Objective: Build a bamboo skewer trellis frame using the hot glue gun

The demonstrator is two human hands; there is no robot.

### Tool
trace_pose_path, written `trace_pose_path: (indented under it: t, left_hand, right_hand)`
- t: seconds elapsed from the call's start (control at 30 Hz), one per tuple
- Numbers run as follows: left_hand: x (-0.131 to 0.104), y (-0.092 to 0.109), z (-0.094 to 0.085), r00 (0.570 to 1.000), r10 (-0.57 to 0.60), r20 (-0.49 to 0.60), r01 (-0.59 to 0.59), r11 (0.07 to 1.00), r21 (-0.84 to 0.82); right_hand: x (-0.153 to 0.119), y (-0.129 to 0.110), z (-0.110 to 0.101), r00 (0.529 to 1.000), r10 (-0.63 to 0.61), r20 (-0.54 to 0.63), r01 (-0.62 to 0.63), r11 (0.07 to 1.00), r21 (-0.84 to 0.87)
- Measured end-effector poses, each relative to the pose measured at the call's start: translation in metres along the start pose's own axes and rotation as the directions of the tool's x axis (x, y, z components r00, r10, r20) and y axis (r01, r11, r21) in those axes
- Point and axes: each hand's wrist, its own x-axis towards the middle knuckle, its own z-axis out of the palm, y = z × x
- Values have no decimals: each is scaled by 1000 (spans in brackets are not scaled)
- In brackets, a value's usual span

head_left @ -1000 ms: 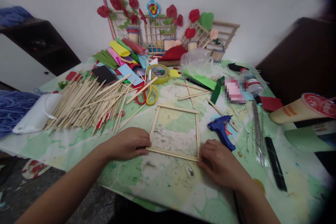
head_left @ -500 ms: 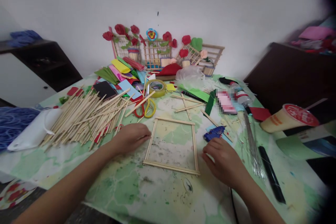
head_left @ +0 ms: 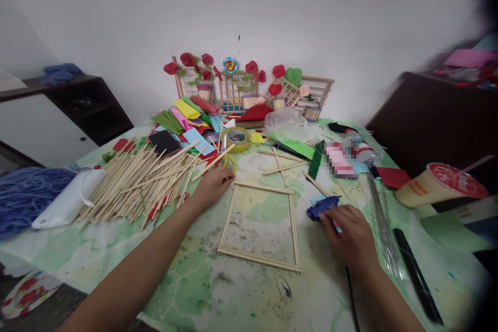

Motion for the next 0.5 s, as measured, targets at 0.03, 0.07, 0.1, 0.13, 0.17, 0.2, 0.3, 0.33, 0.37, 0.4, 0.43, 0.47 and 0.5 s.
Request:
trace_pose_path:
  t: [0.03,0.07,0.1,0.13,0.17,0.2,0.3,0.33,0.37,0.4,0.43,0.47,0.5]
  left_hand:
    - [-1,-1,1,1000,-4,-4,4,1000,8]
    - [-2,-1,3,1000,-7,-9,8,1000,9]
    - [-2,-1,4,1000,-11,-14,11,1000,4]
    - [-2,-1,5,1000,-14,-18,14,1000,-6]
    - [-1,0,7,1000,-18,-20,18,1000,-18]
    - [-1,1,8,999,-26,-21,25,999,-30]
    - [0,3,11,999,-52,-12,51,998,-47]
    - [1,3,12,998,-60,-7,60,997,-47]
    - [1,3,12,998,-65,0,65,997,-46]
    - [1,3,12,998,-67,8,68,997,-46]
    - [1,3,12,998,-69,16,69,997,-44]
    - [2,3,12,997,-70,23,70,997,-42]
    - [2,3,12,997,-69,31,70,997,-38]
  right_hand:
    - [0,4,-1,1000,9,-25,-10,1000,-9]
    - [0,7,-2,999,20,-45,-21,1000,-22]
    - [0,10,-2,998,30,-60,-33,999,-35]
    - [0,12,-3,997,41,-70,-44,998,-47]
    - [0,13,-3,996,50,-72,-54,997,-55]
    - [0,14,-3,996,56,-73,-60,996,-59]
    - [-1,13,-1,997,44,-69,-48,998,-49]
    - [-1,12,0,997,36,-65,-38,998,-42]
    - [-2,11,1,998,27,-58,-28,999,-32]
    - [-2,10,1,999,18,-51,-19,1000,-22]
    - [-2,9,2,999,11,-44,-12,1000,-12]
    - [-2,8,2,999,6,-41,-6,1000,-3]
    - [-2,8,3,999,1,-44,-1,1000,2]
